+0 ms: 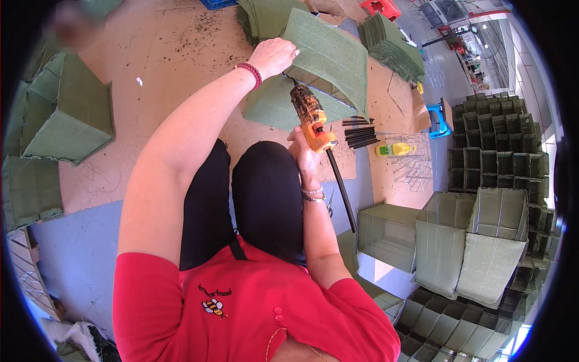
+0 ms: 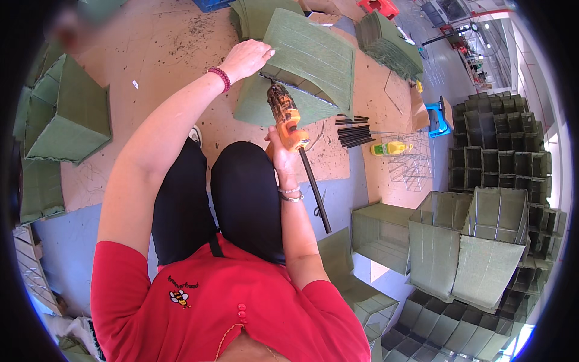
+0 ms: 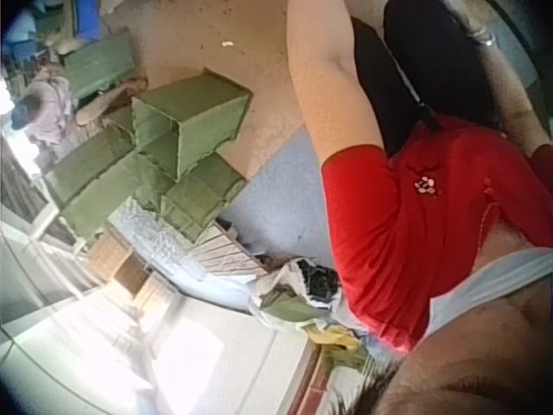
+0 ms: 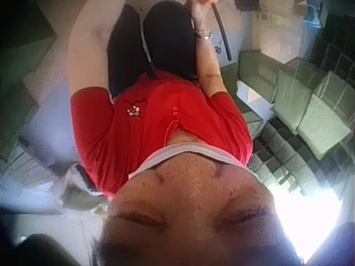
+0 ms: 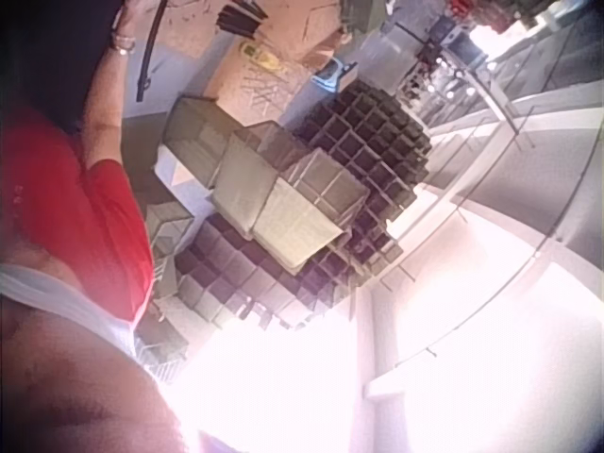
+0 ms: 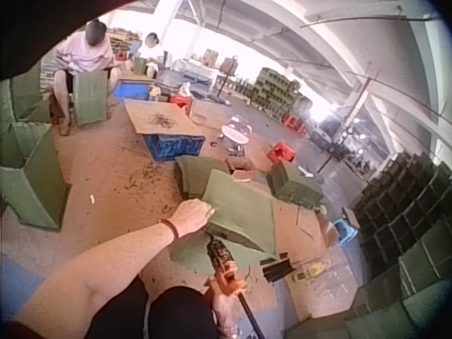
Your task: Assembling collapsible green fabric storage bins using a hot glue gun to secure the components.
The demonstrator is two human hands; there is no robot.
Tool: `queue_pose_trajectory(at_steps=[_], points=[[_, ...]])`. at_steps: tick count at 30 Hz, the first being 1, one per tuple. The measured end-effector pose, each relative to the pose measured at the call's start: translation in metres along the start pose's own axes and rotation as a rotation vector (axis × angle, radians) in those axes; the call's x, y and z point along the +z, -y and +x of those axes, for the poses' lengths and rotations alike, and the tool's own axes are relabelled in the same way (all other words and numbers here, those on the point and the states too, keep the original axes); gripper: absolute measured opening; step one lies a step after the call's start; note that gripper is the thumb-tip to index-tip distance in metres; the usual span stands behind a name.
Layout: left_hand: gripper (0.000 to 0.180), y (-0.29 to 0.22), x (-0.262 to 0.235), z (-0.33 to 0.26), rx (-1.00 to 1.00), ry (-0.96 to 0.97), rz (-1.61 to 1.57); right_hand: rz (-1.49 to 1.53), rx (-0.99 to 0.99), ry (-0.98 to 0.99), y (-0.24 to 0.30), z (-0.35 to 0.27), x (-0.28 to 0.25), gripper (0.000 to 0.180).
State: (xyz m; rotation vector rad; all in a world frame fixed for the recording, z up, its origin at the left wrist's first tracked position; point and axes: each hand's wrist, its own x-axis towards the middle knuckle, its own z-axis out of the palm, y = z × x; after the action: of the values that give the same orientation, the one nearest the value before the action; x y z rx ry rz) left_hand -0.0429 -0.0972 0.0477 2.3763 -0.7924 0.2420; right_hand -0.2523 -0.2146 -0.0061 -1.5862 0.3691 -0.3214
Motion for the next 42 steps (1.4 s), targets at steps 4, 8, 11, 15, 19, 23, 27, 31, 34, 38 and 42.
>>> queue_pose_trajectory(at_steps=[4,8,11,15,19,23,27,31,34,38,42], points=[[0.030,-0.003,-0.002,-0.001,0.013,-0.004,0.002,-0.035,0.011,0.010,0.002,-0.001,-0.001,0.013],[0.029,-0.006,-0.002,-0.001,-0.002,-0.004,-0.008,-0.070,0.011,0.025,0.007,-0.003,0.001,0.013],[0.029,-0.008,-0.003,-0.001,0.000,0.000,-0.005,-0.101,0.008,0.107,0.007,0.002,-0.002,0.019],[0.029,-0.011,-0.005,-0.003,-0.005,0.011,0.002,-0.096,0.001,0.109,0.012,0.004,0.003,0.011],[0.030,-0.011,-0.003,-0.002,-0.010,0.016,-0.005,-0.100,0.007,0.099,0.014,0.006,0.005,0.012],[0.030,-0.011,-0.004,-0.002,0.002,0.006,-0.003,-0.076,0.028,0.095,0.010,0.011,0.006,0.013],[0.030,-0.013,-0.007,-0.002,-0.014,0.030,-0.010,-0.086,0.022,0.095,0.014,0.010,0.005,0.013],[0.030,-0.010,-0.007,-0.001,-0.012,0.027,-0.006,-0.077,0.005,0.116,0.014,0.006,0.005,0.012],[0.030,-0.007,-0.005,-0.002,-0.013,0.020,-0.017,-0.065,0.009,0.100,0.010,0.003,0.001,0.012],[0.031,-0.001,-0.001,-0.003,-0.005,0.015,-0.017,-0.050,0.002,0.075,0.000,-0.006,-0.013,0.012],[0.034,-0.003,0.000,-0.003,-0.005,0.048,-0.030,0.240,0.018,0.069,-0.023,-0.013,-0.048,0.016]])
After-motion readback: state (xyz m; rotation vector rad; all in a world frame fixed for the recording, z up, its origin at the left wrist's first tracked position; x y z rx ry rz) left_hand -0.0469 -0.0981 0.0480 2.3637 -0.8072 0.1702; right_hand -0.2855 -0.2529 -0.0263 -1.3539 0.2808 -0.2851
